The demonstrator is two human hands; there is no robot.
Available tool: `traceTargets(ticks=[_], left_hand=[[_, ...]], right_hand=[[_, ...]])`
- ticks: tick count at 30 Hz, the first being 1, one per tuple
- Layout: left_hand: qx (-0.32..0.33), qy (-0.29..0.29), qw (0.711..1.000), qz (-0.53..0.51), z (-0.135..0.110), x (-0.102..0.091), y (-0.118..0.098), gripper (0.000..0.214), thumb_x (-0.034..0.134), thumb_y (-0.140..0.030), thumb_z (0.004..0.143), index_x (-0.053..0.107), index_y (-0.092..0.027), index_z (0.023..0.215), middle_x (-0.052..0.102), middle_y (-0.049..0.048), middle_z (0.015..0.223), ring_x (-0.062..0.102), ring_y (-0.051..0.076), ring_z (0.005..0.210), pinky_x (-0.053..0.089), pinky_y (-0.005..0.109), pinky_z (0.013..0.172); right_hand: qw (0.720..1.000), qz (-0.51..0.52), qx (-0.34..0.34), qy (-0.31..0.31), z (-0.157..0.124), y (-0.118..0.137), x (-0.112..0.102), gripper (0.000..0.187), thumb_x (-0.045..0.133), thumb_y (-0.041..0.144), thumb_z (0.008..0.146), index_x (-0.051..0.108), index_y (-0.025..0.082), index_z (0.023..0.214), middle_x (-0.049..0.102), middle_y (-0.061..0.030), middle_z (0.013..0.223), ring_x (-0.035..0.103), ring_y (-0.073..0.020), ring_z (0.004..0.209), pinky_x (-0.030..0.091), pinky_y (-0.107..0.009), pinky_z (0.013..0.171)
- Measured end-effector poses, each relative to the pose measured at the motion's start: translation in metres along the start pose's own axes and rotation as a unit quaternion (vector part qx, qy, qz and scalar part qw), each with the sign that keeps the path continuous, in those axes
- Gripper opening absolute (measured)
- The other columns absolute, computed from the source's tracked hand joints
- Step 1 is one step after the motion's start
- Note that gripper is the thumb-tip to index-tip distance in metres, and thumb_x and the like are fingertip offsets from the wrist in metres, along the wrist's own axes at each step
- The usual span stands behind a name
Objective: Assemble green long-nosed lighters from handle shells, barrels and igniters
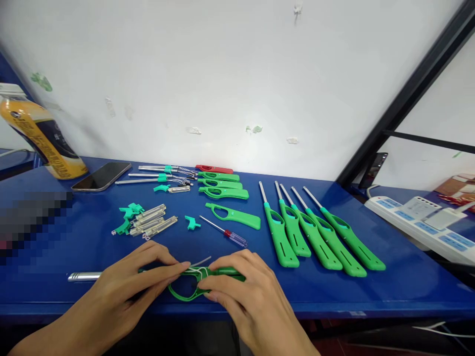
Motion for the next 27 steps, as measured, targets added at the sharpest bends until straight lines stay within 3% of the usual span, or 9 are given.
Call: traceTargets(ticks=[6, 10, 14, 17, 20, 23, 27], left_hand=[[-0.009, -0.003, 1.000, 0.007, -0.003, 0.001, -0.001, 0.035, 0.054, -0.006, 0.110, 0.066, -0.028, 0.134, 0.070, 0.0021, 0.111, 0.065, 0.015, 0.101, 0.056, 0.027, 0.090], [0.005, -0.037, 0.998, 0.053, 0.001, -0.015, -0.001, 0.031, 0.057, -0.010, 0.109, 0.068, -0.026, 0.133, 0.074, 0.0027, 0.117, 0.068, 0.017, 0.109, 0.056, 0.029, 0.098], [-0.027, -0.044, 0.987, 0.155, 0.010, -0.038, 0.025, 0.020, 0.057, -0.020, 0.109, 0.076, -0.022, 0.116, 0.078, 0.0045, 0.109, 0.071, 0.021, 0.100, 0.058, 0.034, 0.088], [-0.041, -0.012, 0.984, 0.174, 0.021, -0.043, 0.046, 0.025, 0.056, -0.026, 0.109, 0.079, -0.021, 0.116, 0.078, 0.0081, 0.108, 0.070, 0.027, 0.099, 0.059, 0.040, 0.083], [-0.032, 0.038, 0.984, 0.170, 0.036, -0.033, 0.056, 0.028, 0.054, -0.026, 0.109, 0.079, -0.021, 0.122, 0.077, 0.0096, 0.117, 0.068, 0.028, 0.111, 0.060, 0.041, 0.089], [-0.005, 0.093, 0.982, 0.166, 0.050, -0.013, 0.059, 0.033, 0.052, -0.015, 0.106, 0.077, -0.021, 0.126, 0.076, 0.0100, 0.124, 0.066, 0.026, 0.117, 0.057, 0.039, 0.096], [0.021, 0.139, 0.975, 0.173, 0.059, 0.008, 0.064, 0.040, 0.050, -0.003, 0.100, 0.078, -0.021, 0.121, 0.079, 0.0079, 0.115, 0.069, 0.023, 0.105, 0.054, 0.037, 0.091]], right_hand=[[1.000, -0.006, -0.018, -0.005, 0.001, 0.002, -0.002, 0.023, 0.061, 0.026, 0.109, 0.079, 0.036, 0.118, 0.076, -0.0002, 0.123, 0.068, -0.0177, 0.108, 0.059, -0.031, 0.088], [1.000, -0.006, -0.018, -0.008, 0.002, 0.002, -0.002, 0.023, 0.062, 0.024, 0.109, 0.078, 0.037, 0.118, 0.076, 0.0019, 0.124, 0.069, -0.0166, 0.109, 0.059, -0.030, 0.089], [1.000, 0.015, -0.005, -0.022, 0.002, 0.000, -0.003, 0.018, 0.067, 0.026, 0.107, 0.073, 0.037, 0.119, 0.077, 0.0040, 0.118, 0.070, -0.0156, 0.109, 0.057, -0.030, 0.094], [0.998, 0.045, 0.016, -0.041, 0.000, -0.006, -0.003, 0.015, 0.072, 0.027, 0.104, 0.068, 0.035, 0.116, 0.076, 0.0042, 0.114, 0.071, -0.0154, 0.108, 0.057, -0.028, 0.095], [0.996, 0.060, 0.038, -0.053, -0.003, -0.013, -0.003, 0.017, 0.075, 0.029, 0.102, 0.065, 0.034, 0.115, 0.075, 0.0033, 0.114, 0.072, -0.0164, 0.107, 0.057, -0.027, 0.093], [0.995, 0.061, 0.055, -0.049, -0.004, -0.017, -0.001, 0.018, 0.076, 0.031, 0.102, 0.065, 0.035, 0.116, 0.075, 0.0028, 0.114, 0.073, -0.0173, 0.106, 0.057, -0.028, 0.092], [0.995, 0.065, 0.057, -0.044, -0.003, -0.015, 0.000, 0.017, 0.075, 0.029, 0.102, 0.066, 0.035, 0.115, 0.074, 0.0046, 0.113, 0.072, -0.0162, 0.106, 0.056, -0.027, 0.092]])
Point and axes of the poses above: each hand's wrist, its own z-axis towards the middle knuckle, its own x-axis out of the palm, y = z × x, the point moved 9 cm from there along z, towards the middle knuckle
